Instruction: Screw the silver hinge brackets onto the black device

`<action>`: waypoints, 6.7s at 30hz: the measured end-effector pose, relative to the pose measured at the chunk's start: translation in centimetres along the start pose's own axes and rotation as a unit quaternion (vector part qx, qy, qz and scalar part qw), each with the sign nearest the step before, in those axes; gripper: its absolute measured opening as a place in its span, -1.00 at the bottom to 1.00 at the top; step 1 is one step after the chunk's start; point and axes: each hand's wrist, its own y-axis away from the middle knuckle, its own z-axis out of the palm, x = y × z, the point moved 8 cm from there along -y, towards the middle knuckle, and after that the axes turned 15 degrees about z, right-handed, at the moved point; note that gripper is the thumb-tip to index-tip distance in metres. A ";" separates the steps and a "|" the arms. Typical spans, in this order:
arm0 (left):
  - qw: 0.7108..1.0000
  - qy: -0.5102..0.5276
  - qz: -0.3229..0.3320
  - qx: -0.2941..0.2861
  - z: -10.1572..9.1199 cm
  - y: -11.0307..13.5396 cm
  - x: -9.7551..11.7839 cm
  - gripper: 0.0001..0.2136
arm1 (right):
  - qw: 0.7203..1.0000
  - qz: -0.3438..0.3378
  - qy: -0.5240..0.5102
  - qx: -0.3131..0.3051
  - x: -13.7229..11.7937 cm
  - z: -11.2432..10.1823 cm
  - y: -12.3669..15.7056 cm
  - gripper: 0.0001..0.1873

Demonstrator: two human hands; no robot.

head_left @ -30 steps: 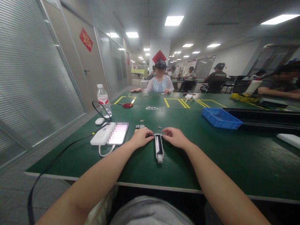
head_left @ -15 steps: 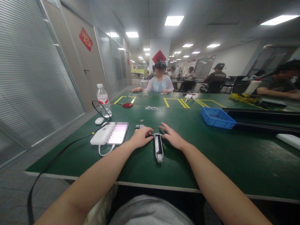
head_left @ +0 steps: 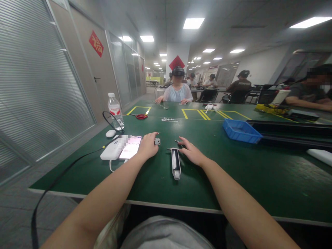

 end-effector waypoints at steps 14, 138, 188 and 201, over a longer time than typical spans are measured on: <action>0.999 0.006 -0.011 -0.049 1.2 0.2 -0.7 -0.47 | 1.000 -0.015 0.004 0.007 -0.2 -0.1 0.2 -0.36; 0.985 0.113 0.116 -0.051 1.6 0.4 4.5 -0.85 | 0.982 -0.129 0.117 0.076 -1.0 -0.1 -0.1 -0.88; 0.991 0.089 0.085 -0.057 1.7 0.7 4.6 -0.80 | 0.979 -0.151 0.116 0.069 -1.4 -0.1 0.3 -0.90; 0.990 0.083 0.092 -0.063 1.7 0.7 4.7 -0.80 | 0.978 -0.152 0.120 0.072 -1.5 -0.1 0.4 -0.88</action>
